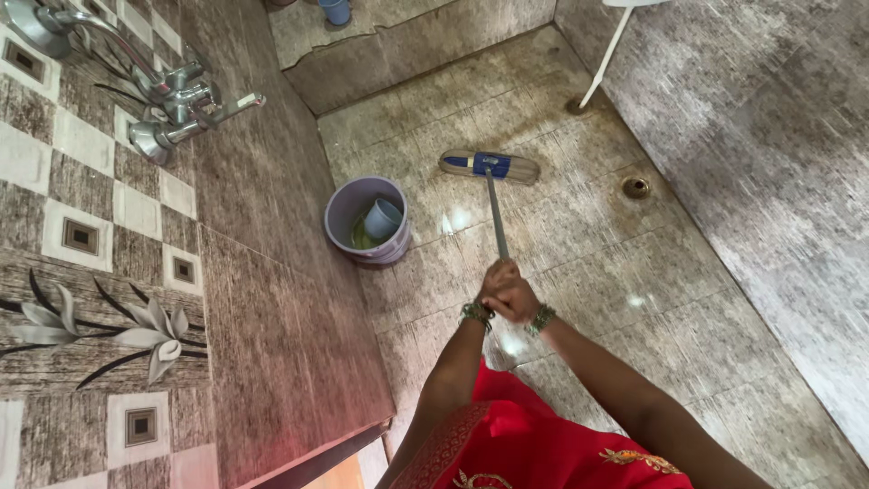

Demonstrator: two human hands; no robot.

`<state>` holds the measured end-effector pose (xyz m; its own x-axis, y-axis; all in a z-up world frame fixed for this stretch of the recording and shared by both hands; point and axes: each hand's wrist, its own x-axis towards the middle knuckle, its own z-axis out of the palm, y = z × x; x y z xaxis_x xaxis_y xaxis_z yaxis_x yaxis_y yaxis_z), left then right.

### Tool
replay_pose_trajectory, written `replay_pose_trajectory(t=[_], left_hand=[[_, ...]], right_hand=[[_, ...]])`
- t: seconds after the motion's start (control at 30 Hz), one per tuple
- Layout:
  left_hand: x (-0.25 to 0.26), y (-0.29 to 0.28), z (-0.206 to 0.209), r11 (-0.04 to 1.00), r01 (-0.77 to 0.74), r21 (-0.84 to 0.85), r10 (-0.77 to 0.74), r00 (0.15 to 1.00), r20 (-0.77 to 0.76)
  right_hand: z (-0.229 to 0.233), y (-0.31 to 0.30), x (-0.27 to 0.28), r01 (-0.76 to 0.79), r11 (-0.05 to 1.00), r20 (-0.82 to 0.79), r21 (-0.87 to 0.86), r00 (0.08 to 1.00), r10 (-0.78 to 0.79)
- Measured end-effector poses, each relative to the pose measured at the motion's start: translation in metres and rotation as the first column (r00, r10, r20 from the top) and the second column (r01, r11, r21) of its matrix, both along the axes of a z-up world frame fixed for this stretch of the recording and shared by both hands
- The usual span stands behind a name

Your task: The person mops the tiled bathroom floor using a flat mop, moving it back and forth across the surface. They work around a bucket and a drain, covering the area near the sink and the doorway.

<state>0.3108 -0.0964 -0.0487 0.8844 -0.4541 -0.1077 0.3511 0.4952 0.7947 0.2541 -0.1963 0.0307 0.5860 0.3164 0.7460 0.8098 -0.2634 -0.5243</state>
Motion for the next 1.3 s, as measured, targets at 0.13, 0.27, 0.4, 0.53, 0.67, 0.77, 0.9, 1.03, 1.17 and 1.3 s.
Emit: replay_pose_trajectory(t=[0.13, 0.27, 0.4, 0.53, 0.67, 0.77, 0.9, 1.03, 1.17, 1.3], left_hand=[[-0.051, -0.019, -0.015, 0.984, 0.023, -0.179, -0.013, 0.998, 0.056], [-0.096, -0.027, 0.003, 0.986, -0.035, 0.163, -0.027, 0.929, 0.369], [-0.142, -0.020, 0.023, 0.880, -0.278, 0.385, -0.143, 0.618, 0.773], [-0.187, -0.006, 0.038, 0.841, -0.404, 0.360, -0.161, 0.449, 0.879], [-0.240, 0.017, 0.062, 0.869, -0.353, 0.347, -0.175, 0.436, 0.883], [-0.278, 0.032, 0.081, 0.910, -0.253, 0.329, -0.185, 0.461, 0.868], [-0.323, 0.059, 0.110, 0.940, -0.174, 0.294, -0.197, 0.426, 0.883], [-0.328, 0.073, 0.113, 0.943, -0.113, 0.314, -0.230, 0.464, 0.855], [-0.313, 0.069, 0.085, 0.945, 0.023, 0.326, -0.264, 0.642, 0.719], [-0.281, 0.053, 0.075, 0.960, 0.021, 0.280, -0.235, 0.605, 0.760]], right_hand=[[-0.008, -0.010, -0.061, 0.061, 0.998, -0.200, 0.006, 0.978, -0.058], [-0.002, -0.025, -0.115, 0.131, 0.991, -0.215, 0.008, 0.968, -0.126], [0.032, -0.017, -0.166, 0.174, 0.978, -0.250, 0.119, 0.958, -0.140], [0.080, 0.008, -0.220, 0.384, 0.912, -0.360, 0.147, 0.879, -0.312], [0.131, 0.040, -0.277, 0.455, 0.878, -0.423, 0.148, 0.832, -0.360], [0.161, 0.063, -0.318, 0.470, 0.870, -0.428, 0.150, 0.824, -0.372], [0.178, 0.087, -0.360, 0.473, 0.872, -0.413, 0.128, 0.825, -0.387], [0.174, 0.095, -0.366, 0.354, 0.930, -0.292, 0.095, 0.903, -0.314], [0.176, 0.078, -0.331, -0.074, 0.966, -0.256, 0.248, 0.957, 0.139], [0.179, 0.045, -0.303, -0.200, 0.961, -0.276, 0.191, 0.929, 0.248]])
